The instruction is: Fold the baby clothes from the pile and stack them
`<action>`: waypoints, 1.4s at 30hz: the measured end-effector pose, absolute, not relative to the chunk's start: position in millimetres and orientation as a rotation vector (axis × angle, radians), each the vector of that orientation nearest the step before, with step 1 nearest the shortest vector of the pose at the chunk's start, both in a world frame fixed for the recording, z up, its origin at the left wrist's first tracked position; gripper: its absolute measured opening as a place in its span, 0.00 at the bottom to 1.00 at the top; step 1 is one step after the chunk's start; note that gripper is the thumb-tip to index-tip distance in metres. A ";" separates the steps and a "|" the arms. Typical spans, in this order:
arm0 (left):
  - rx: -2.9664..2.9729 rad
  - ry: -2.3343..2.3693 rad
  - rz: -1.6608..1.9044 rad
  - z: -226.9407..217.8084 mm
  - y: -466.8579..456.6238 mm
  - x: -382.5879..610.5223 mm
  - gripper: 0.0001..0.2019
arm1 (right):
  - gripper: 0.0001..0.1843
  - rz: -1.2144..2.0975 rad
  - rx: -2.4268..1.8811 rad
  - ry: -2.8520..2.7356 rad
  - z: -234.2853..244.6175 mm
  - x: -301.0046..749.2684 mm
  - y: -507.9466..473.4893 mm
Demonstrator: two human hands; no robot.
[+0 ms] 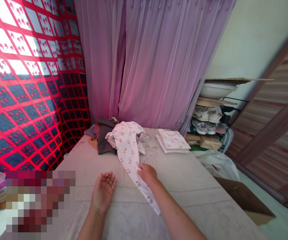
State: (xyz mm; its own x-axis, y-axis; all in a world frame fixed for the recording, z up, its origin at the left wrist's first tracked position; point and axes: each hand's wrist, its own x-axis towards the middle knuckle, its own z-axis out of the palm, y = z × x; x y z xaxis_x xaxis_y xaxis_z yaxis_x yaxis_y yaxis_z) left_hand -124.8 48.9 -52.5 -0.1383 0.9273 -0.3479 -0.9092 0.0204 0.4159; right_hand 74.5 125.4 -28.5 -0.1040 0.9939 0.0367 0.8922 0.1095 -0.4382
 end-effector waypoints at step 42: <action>0.009 0.451 1.581 -67.1 57.8 -128.0 0.14 | 0.15 0.494 -1.593 -1.873 -8.7 36.1 151.6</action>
State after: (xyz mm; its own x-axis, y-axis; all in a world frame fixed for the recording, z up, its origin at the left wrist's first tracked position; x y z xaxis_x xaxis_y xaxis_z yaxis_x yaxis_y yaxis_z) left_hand -128.0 57.8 -67.1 -0.0732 0.9606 -0.2682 -0.9574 0.0076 0.2886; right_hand 36.1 151.6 -8.7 -0.0770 0.9733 0.2162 0.7398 0.2012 -0.6421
